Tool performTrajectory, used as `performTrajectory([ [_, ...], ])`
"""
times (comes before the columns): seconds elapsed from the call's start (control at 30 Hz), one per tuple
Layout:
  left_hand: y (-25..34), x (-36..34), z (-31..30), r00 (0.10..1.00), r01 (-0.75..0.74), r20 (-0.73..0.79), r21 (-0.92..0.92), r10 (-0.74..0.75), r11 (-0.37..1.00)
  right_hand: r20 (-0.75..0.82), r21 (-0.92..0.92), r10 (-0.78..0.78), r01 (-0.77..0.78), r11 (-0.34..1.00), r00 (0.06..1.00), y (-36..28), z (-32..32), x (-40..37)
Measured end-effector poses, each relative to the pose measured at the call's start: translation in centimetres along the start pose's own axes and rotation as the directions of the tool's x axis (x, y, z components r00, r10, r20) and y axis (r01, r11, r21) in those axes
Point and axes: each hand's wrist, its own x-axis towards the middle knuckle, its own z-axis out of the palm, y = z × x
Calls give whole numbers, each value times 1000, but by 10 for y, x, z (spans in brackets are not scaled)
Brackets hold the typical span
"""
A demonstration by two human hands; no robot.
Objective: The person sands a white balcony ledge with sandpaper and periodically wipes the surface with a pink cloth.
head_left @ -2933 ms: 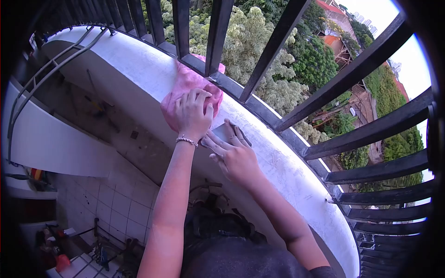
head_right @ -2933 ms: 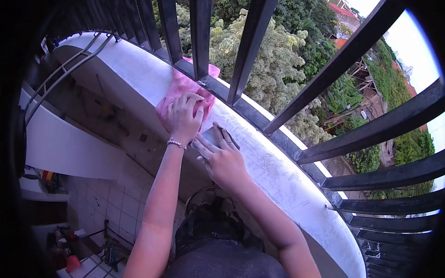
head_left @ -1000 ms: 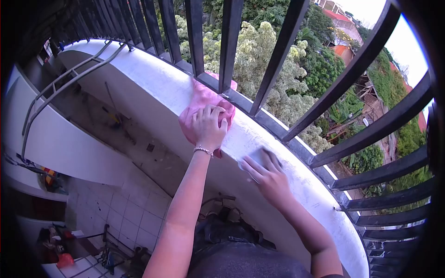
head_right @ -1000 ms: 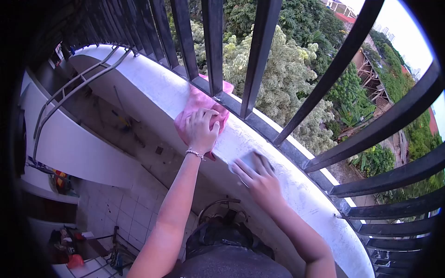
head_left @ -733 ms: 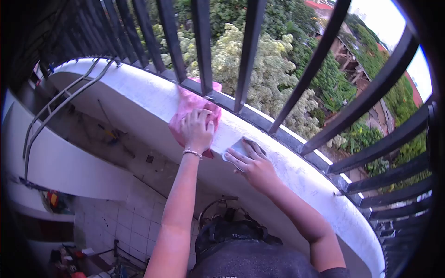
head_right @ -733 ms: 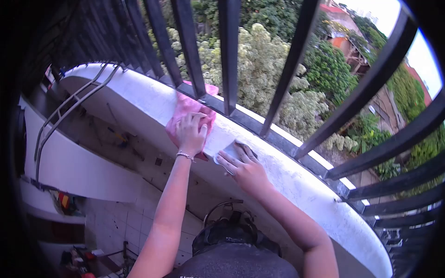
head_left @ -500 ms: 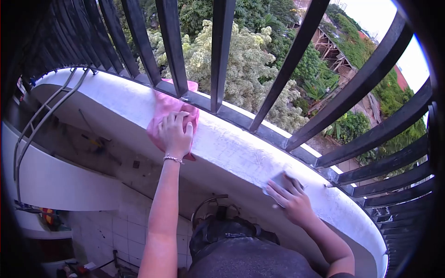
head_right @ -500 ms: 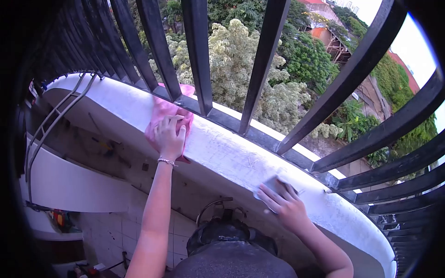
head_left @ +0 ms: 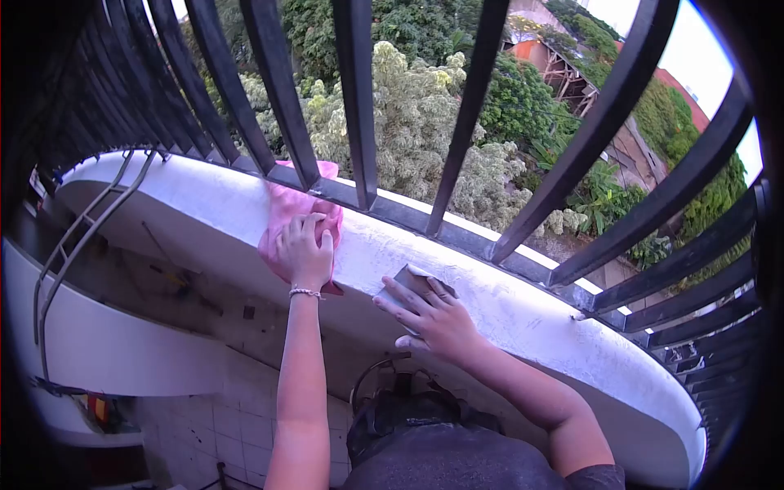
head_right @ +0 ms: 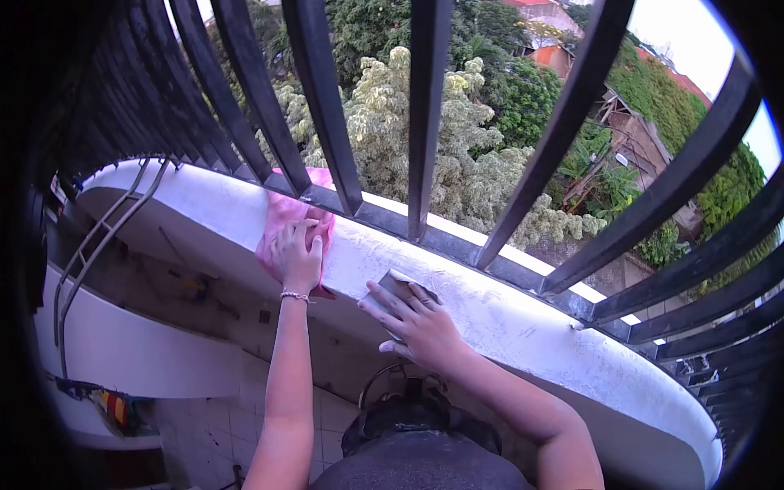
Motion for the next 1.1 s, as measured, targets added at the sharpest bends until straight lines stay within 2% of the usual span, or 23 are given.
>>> performTrajectory([
  [0.13, -2, -2, 1, 999, -36, -15, 13, 36, 999, 22, -14, 21, -21, 1000, 1000, 9, 0, -21],
  [0.2, 2, 0, 3, 1000, -4, -9, 64, 5, 998, 29, -9, 36, -35, 999, 999, 11, 2, -23],
  [0.33, 6, -1, 4, 1000, 16, 3, 134, -17, 991, -31, 19, -87, 87, 996, 996, 17, 9, 2],
  [0.4, 4, -1, 5, 1000, 4, -2, 128, -4, 992, -78, 2, -151, 152, 988, 985, 15, 19, 17],
  [0.5, 3, -2, 4, 1000, -13, -9, 124, 14, 992, -172, 89, -191, 209, 974, 966, 9, 39, 40],
  [0.53, 4, -2, 4, 1000, -16, -16, 123, 18, 992, -180, 57, -227, 241, 969, 957, 7, 41, 44],
  [0.63, 4, -3, 3, 1000, -19, 0, 138, 19, 990, -102, 217, -177, 196, 956, 979, 12, 40, 56],
  [0.73, 3, -3, 3, 1000, -21, -5, 132, 22, 991, -115, 301, -134, 164, 940, 984, 10, 30, 59],
  [1.03, 3, -1, -2, 999, 9, 41, 45, -10, 999, 61, 85, -173, 167, 982, 983, 18, 24, 58],
  [1.1, 1, -1, -2, 1000, -10, 20, 36, 9, 999, 48, 244, -222, 204, 948, 974, 28, 21, 54],
])
